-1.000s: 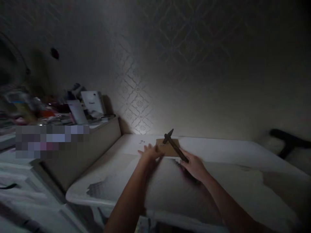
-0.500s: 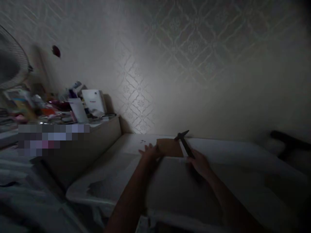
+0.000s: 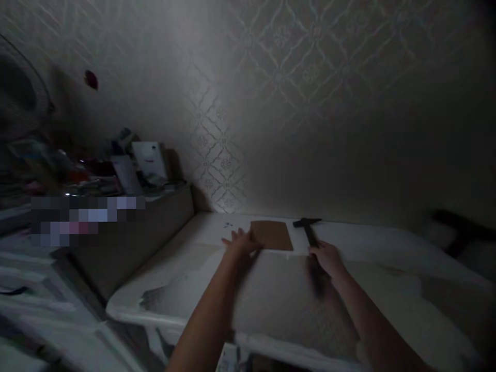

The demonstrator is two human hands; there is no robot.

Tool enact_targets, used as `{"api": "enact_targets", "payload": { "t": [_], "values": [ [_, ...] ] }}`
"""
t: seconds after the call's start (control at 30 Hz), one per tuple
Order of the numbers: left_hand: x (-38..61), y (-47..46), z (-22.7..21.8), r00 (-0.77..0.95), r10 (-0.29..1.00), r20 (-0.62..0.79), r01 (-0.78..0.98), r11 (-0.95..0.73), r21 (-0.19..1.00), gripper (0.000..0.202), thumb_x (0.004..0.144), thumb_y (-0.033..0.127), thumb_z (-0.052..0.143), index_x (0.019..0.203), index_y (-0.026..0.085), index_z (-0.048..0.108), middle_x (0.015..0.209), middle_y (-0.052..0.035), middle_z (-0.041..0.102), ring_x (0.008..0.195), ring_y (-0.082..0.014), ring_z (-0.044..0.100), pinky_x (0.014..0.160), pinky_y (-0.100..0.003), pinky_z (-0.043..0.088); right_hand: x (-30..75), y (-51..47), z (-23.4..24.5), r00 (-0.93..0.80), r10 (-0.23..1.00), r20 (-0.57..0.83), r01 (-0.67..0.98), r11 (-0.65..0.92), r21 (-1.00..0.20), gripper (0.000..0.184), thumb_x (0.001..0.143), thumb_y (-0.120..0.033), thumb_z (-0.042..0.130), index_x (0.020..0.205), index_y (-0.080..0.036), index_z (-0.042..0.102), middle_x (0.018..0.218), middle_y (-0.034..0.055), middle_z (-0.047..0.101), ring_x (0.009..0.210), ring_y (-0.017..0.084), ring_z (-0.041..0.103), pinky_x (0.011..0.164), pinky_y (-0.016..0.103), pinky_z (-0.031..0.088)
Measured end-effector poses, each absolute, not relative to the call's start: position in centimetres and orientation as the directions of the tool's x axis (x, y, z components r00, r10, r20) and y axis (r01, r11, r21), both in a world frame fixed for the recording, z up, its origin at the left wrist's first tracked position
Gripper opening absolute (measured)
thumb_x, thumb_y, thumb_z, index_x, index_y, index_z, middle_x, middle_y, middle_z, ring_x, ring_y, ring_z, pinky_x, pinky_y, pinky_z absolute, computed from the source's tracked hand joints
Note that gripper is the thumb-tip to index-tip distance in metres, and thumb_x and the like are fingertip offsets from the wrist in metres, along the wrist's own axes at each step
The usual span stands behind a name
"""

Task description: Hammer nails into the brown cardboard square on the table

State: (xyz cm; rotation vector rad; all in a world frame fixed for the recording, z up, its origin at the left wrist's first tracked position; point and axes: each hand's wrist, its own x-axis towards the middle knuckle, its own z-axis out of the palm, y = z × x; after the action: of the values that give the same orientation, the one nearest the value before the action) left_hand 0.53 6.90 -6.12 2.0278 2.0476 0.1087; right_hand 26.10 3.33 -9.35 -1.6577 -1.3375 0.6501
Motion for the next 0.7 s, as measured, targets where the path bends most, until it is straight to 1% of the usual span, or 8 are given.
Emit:
{"api": "enact_targets", "payload": {
  "t": [0.23, 0.37, 0.47, 0.6, 0.7],
  "values": [
    [0.4, 6.9, -6.0, 0.02, 0.991, -0.134, 0.965, 0.016, 0.263, 0.077, 0.08, 0.07, 0.049, 0.146, 0.033, 0.036, 0.157, -0.0148, 0.028, 0.144, -0.044, 0.015, 0.102, -0.077, 0.01, 26.5, 3.6, -9.1, 0.294, 0.953, 0.073, 0.565, -0.111, -0.818, 0.021, 0.073, -0.026, 0.049, 0.075, -0.018, 0.069, 0.057, 0.002, 0.065, 0.059, 0.018, 0.064, 0.055, 0.025, 0.044],
    [0.5, 6.8, -5.9, 0.01, 0.99, -0.143, 0.964, 0.028, 0.264, 0.078, 0.08, 0.07, 0.05, 0.147, 0.034, 0.034, 0.158, -0.0142, 0.026, 0.144, -0.0439, 0.014, 0.102, -0.077, 0.01, 26.8, 3.2, -8.9, 0.3, 0.953, 0.051, 0.619, -0.154, -0.77, 0.019, 0.074, -0.026, 0.052, 0.071, -0.018, 0.069, 0.059, 0.0037, 0.066, 0.06, 0.019, 0.064, 0.054, 0.025, 0.041],
    [0.5, 6.8, -5.8, 0.013, 0.989, -0.144, 0.964, 0.026, 0.265, 0.079, 0.079, 0.07, 0.049, 0.147, 0.033, 0.034, 0.157, -0.0147, 0.026, 0.144, -0.0442, 0.014, 0.102, -0.078, 0.01, 26.9, 2.7, -8.3, 0.305, 0.952, 0.034, 0.673, -0.19, -0.715, 0.02, 0.076, -0.026, 0.052, 0.072, -0.019, 0.07, 0.06, 0.0047, 0.067, 0.061, 0.02, 0.065, 0.053, 0.025, 0.039],
    [0.4, 6.8, -5.9, 0.012, 0.993, -0.117, 0.963, 0.02, 0.268, 0.075, 0.078, 0.072, 0.051, 0.142, 0.033, 0.042, 0.155, -0.0142, 0.032, 0.143, -0.0444, 0.019, 0.101, -0.078, 0.011, 26.8, 1.9, -7.5, 0.32, 0.945, 0.064, 0.786, -0.227, -0.576, 0.026, 0.079, -0.031, 0.052, 0.082, -0.019, 0.075, 0.071, 0.0075, 0.073, 0.067, 0.021, 0.068, 0.053, 0.025, 0.039],
    [0.3, 6.9, -6.0, 0.016, 0.995, -0.1, 0.958, 0.013, 0.288, 0.073, 0.078, 0.073, 0.05, 0.139, 0.033, 0.046, 0.152, -0.0142, 0.036, 0.141, -0.0445, 0.022, 0.101, -0.078, 0.013, 26.7, 1.5, -7.2, 0.323, 0.941, 0.103, 0.828, -0.228, -0.513, 0.032, 0.081, -0.036, 0.052, 0.094, -0.02, 0.077, 0.079, 0.0105, 0.075, 0.074, 0.024, 0.07, 0.057, 0.027, 0.042]
  ]
}}
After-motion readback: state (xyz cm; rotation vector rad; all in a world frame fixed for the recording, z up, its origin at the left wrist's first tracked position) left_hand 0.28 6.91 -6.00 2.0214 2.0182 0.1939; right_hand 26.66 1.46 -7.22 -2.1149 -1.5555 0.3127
